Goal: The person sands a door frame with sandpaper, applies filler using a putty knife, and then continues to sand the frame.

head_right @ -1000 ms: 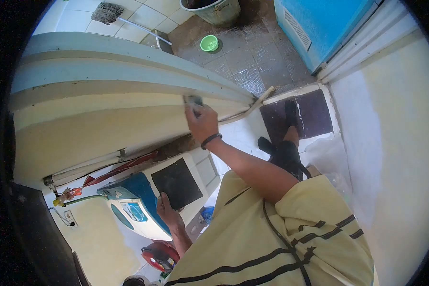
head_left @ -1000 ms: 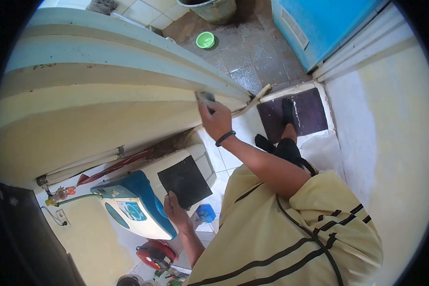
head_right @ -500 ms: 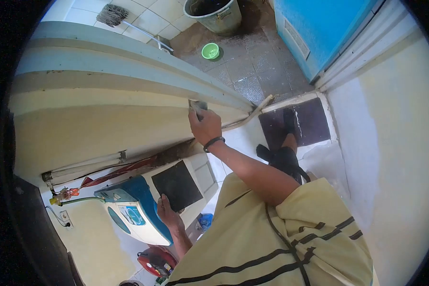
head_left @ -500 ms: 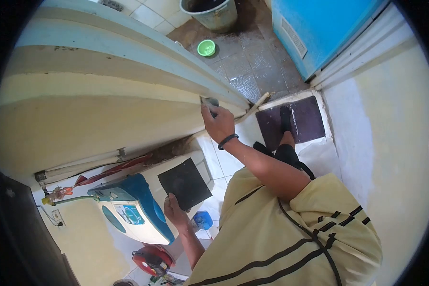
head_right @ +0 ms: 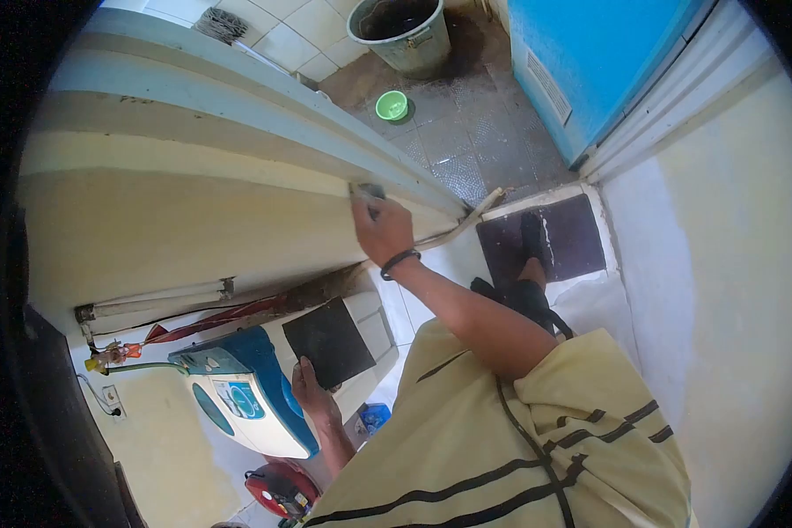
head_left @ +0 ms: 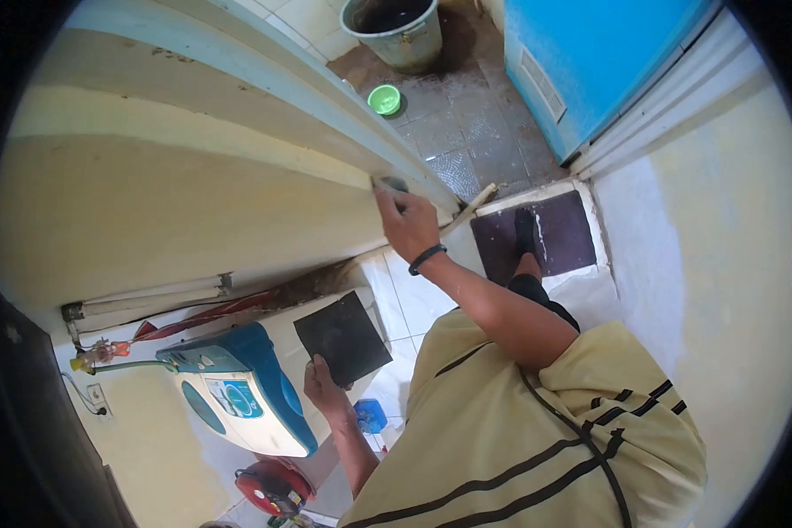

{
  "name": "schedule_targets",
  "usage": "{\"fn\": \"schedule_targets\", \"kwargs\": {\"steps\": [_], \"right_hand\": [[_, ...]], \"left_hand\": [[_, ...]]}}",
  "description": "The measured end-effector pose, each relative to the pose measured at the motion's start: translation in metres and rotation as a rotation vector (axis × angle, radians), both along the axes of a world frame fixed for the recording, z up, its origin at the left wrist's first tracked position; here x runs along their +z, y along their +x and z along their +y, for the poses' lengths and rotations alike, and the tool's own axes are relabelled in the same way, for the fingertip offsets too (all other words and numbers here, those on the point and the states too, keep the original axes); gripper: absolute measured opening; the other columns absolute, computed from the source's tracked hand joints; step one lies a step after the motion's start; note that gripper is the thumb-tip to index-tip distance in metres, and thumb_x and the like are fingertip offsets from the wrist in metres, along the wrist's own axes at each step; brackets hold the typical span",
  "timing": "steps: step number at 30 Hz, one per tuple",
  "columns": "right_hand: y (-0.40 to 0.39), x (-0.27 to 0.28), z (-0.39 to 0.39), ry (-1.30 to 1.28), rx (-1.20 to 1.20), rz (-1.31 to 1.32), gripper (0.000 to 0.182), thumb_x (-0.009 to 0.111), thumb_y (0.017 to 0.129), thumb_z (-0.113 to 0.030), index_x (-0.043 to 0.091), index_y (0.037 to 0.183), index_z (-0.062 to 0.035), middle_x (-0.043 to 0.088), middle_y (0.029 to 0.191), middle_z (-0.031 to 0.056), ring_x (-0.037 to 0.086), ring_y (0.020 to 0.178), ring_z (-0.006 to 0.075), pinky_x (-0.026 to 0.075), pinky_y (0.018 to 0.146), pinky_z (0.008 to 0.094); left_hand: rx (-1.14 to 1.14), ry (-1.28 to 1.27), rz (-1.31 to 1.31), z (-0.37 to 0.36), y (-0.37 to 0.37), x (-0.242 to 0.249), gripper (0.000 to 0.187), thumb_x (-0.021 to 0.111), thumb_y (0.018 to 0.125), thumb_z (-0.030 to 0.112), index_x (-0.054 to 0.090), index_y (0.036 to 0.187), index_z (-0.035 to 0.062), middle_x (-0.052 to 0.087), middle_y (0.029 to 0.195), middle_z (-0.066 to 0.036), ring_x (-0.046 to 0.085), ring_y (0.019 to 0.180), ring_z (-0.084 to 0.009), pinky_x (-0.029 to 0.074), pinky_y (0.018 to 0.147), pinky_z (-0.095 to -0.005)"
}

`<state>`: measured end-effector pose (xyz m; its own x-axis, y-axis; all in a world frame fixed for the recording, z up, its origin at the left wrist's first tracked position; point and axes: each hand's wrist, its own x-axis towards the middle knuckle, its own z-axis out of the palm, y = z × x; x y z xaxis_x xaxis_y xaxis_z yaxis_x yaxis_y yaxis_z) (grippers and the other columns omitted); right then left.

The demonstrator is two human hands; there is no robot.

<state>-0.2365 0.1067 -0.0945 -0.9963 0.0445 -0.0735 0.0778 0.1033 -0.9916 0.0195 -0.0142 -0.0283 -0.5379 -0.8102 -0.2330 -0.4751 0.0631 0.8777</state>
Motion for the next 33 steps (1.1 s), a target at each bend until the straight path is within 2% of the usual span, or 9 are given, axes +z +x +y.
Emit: {"fn": "schedule_targets", "kwargs": {"steps": [6, 12, 15, 18, 23, 25, 28, 31, 33], "right_hand": [[-0.008, 0.02, 0.001, 0.082, 0.029, -0.037, 0.039, 0.056, 0.091, -0.035, 0.066, 0.079, 0.0006, 0.059, 0.06, 0.0195, 0.062, 0.057, 0.0342, 0.047, 0.058, 0.0398], [-0.011, 0.079, 0.009, -0.015, 0.13, -0.082, 0.041, 0.056, 0.091, -0.035, 0.065, 0.078, 0.0026, 0.059, 0.058, 0.0182, 0.063, 0.055, 0.0264, 0.047, 0.057, 0.0382], [-0.007, 0.081, 0.006, -0.006, 0.069, 0.057, 0.042, 0.056, 0.091, -0.035, 0.065, 0.077, 0.0034, 0.058, 0.057, 0.0184, 0.062, 0.054, 0.0234, 0.046, 0.056, 0.0377], [-0.007, 0.044, 0.0, -0.055, -0.038, 0.096, 0.042, 0.056, 0.091, -0.035, 0.066, 0.076, 0.0031, 0.057, 0.056, 0.0192, 0.061, 0.053, 0.026, 0.045, 0.055, 0.0388], [-0.013, 0.009, 0.001, 0.139, 0.036, -0.059, 0.041, 0.055, 0.09, -0.035, 0.066, 0.076, 0.0019, 0.06, 0.059, 0.0194, 0.062, 0.057, 0.0337, 0.047, 0.058, 0.0398], [-0.017, 0.029, 0.003, 0.166, 0.056, -0.072, 0.041, 0.055, 0.09, -0.035, 0.066, 0.075, 0.0017, 0.06, 0.06, 0.0188, 0.064, 0.059, 0.0345, 0.048, 0.059, 0.0395], [-0.02, 0.069, 0.01, 0.137, 0.132, -0.077, 0.036, 0.057, 0.087, -0.036, 0.071, 0.076, -0.0042, 0.064, 0.074, 0.0244, 0.063, 0.076, 0.0446, 0.052, 0.072, 0.0487], [-0.019, 0.096, 0.011, 0.118, 0.144, 0.02, 0.036, 0.058, 0.087, -0.036, 0.071, 0.076, -0.0045, 0.064, 0.073, 0.0237, 0.063, 0.074, 0.0445, 0.051, 0.07, 0.049], [-0.017, 0.108, 0.01, 0.095, 0.115, 0.081, 0.039, 0.057, 0.089, -0.036, 0.068, 0.077, -0.0009, 0.061, 0.064, 0.0201, 0.063, 0.062, 0.0363, 0.049, 0.062, 0.0426]], "left_hand": [[0.077, -0.006, 0.021, 0.004, -0.002, -0.003, 0.027, 0.049, 0.102, 0.026, 0.055, 0.084, 0.0069, 0.055, 0.067, -0.001, 0.049, 0.049, -0.0067, 0.037, 0.041, -0.0222], [-0.032, 0.005, 0.015, -0.009, 0.011, -0.015, 0.024, 0.049, 0.102, 0.028, 0.059, 0.09, 0.01, 0.061, 0.074, 0.0, 0.057, 0.056, -0.0075, 0.041, 0.041, -0.0224], [-0.031, 0.027, 0.044, -0.008, 0.011, -0.016, 0.024, 0.049, 0.102, 0.028, 0.058, 0.089, 0.0103, 0.06, 0.073, 0.0, 0.055, 0.055, -0.0073, 0.04, 0.041, -0.0224], [0.02, 0.024, 0.05, -0.004, 0.009, -0.01, 0.024, 0.049, 0.102, 0.028, 0.057, 0.089, 0.0105, 0.059, 0.072, 0.0, 0.055, 0.055, -0.007, 0.039, 0.04, -0.0227], [-0.016, 0.047, 0.092, -0.01, 0.02, -0.014, 0.023, 0.051, 0.101, 0.029, 0.058, 0.09, 0.0105, 0.061, 0.074, 0.0, 0.056, 0.056, -0.0073, 0.04, 0.041, -0.0226], [0.011, 0.04, 0.083, -0.009, 0.021, -0.013, 0.023, 0.051, 0.101, 0.029, 0.058, 0.09, 0.0103, 0.061, 0.075, 0.0, 0.056, 0.057, -0.0076, 0.041, 0.041, -0.0226], [0.053, 0.039, 0.101, -0.002, 0.013, -0.009, 0.025, 0.05, 0.102, 0.026, 0.058, 0.086, 0.0076, 0.057, 0.068, 0.0, 0.051, 0.051, -0.0068, 0.037, 0.041, -0.0225], [0.066, 0.034, 0.102, 0.001, 0.011, -0.011, 0.027, 0.049, 0.102, 0.025, 0.057, 0.084, 0.0063, 0.055, 0.064, 0.0, 0.047, 0.048, -0.0065, 0.035, 0.041, -0.0227], [0.061, 0.037, 0.101, -0.001, 0.012, -0.013, 0.027, 0.05, 0.101, 0.025, 0.056, 0.083, 0.0065, 0.055, 0.064, 0.0, 0.047, 0.048, -0.0066, 0.035, 0.041, -0.0229]]}}
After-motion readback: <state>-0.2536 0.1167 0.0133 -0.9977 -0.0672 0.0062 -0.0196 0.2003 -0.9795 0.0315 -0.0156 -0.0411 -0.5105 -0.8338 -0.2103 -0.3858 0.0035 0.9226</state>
